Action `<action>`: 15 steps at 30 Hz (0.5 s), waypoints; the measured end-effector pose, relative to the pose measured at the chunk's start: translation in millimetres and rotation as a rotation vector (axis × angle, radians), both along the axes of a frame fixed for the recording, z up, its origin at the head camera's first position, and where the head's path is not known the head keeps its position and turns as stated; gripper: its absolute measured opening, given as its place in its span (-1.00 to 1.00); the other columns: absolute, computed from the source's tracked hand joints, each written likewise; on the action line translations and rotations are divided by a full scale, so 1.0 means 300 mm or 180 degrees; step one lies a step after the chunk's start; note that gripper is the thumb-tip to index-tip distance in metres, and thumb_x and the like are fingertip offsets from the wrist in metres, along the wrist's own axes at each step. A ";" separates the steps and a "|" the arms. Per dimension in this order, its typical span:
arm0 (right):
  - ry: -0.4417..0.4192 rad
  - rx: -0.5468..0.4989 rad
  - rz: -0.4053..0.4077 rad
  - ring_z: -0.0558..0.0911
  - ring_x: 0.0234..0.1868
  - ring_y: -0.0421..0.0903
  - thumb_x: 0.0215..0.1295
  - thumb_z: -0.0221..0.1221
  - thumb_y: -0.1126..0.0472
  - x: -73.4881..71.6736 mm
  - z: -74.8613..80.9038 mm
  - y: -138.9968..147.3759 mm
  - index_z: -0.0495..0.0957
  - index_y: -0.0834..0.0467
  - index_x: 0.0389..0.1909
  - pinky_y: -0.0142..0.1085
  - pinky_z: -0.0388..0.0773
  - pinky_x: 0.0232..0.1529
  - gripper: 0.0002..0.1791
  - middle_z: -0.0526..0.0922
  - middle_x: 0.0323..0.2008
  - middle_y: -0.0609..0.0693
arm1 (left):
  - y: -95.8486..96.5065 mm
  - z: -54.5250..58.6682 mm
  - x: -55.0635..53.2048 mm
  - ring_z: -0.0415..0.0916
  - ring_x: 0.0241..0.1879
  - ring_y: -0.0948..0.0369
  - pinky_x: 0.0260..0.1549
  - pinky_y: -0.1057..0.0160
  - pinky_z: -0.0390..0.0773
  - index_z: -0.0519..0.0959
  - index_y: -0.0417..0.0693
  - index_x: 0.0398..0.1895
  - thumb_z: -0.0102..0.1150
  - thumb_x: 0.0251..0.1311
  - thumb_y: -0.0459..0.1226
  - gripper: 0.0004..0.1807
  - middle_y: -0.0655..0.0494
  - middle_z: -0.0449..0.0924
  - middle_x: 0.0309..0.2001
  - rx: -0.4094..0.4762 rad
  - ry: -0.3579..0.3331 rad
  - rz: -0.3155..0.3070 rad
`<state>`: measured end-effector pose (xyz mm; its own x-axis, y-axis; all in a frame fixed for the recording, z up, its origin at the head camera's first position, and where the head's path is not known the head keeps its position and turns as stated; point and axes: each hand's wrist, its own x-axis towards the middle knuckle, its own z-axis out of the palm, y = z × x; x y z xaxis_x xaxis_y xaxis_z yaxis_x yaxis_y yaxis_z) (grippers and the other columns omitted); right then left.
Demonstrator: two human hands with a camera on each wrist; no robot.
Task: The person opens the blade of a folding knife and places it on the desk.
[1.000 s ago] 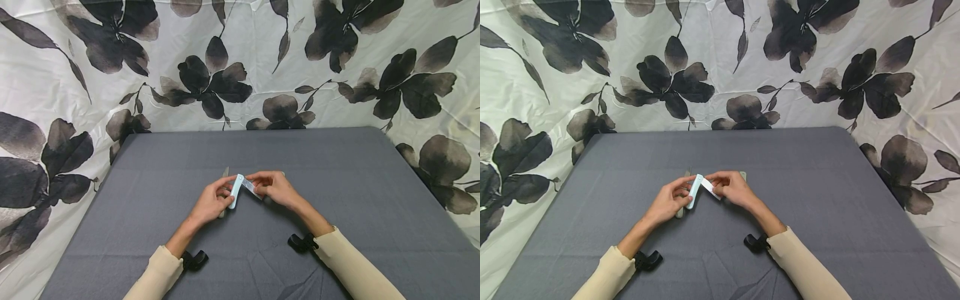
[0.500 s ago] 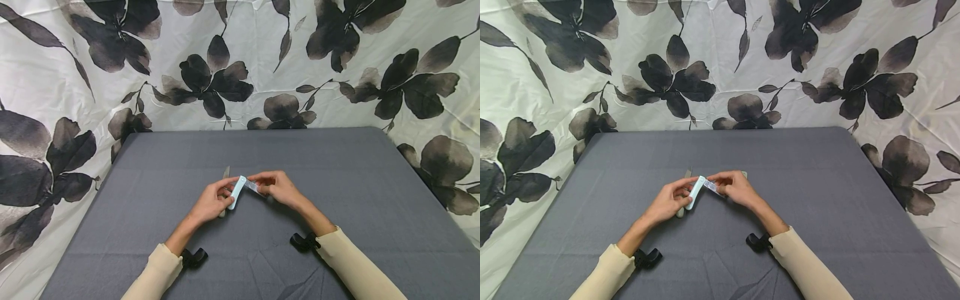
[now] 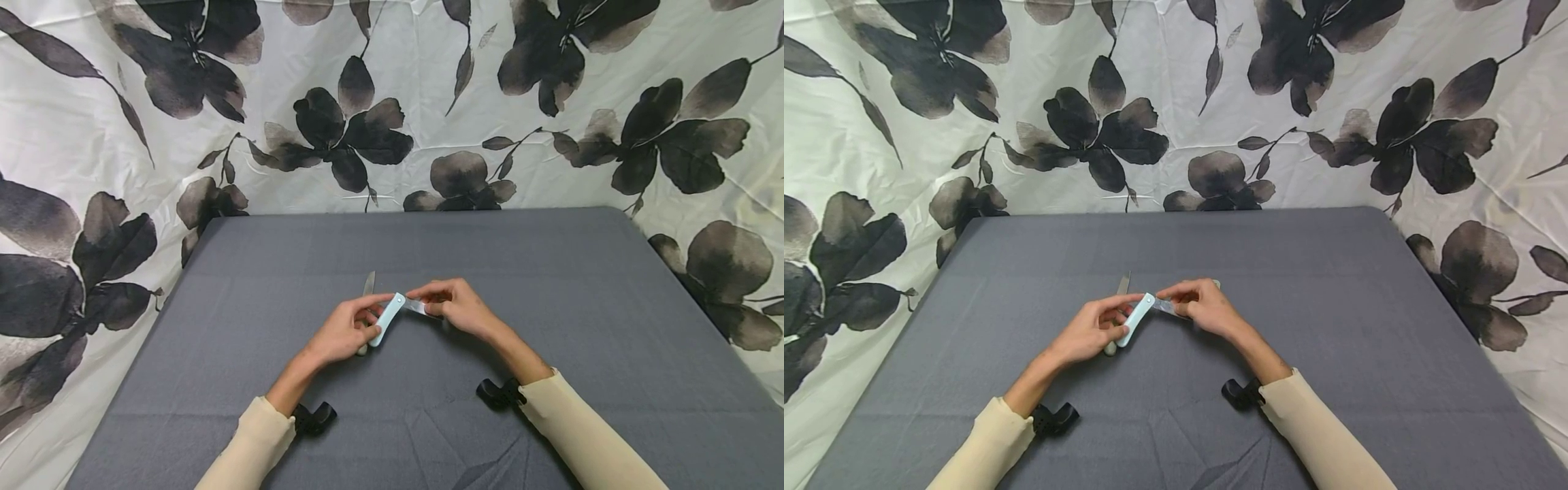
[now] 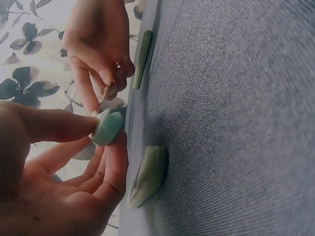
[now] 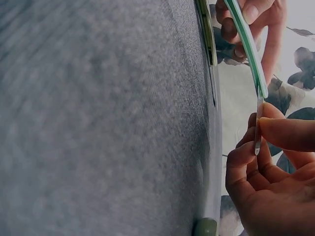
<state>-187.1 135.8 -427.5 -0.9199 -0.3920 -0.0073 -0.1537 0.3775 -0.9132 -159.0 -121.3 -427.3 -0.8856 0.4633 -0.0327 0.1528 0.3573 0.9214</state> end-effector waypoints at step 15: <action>0.0111 0.0157 0.0215 0.48 -0.27 -0.08 0.36 0.21 0.41 0.003 0.010 0.016 0.79 0.11 0.05 -0.35 0.45 -0.27 -0.67 0.75 -0.16 0.13 | -0.025 0.007 -0.001 0.57 -0.22 0.18 -0.34 0.32 0.51 0.50 -0.09 0.44 0.13 0.30 -0.51 -0.39 -0.18 0.65 -0.04 -0.0186 0.0122 -0.0371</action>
<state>-186.4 140.6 -424.6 -0.8914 -0.4532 0.0036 -0.2118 0.4095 -0.8874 -159.2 -128.8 -425.1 -0.8270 0.5614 -0.0298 0.2312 0.3880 0.8922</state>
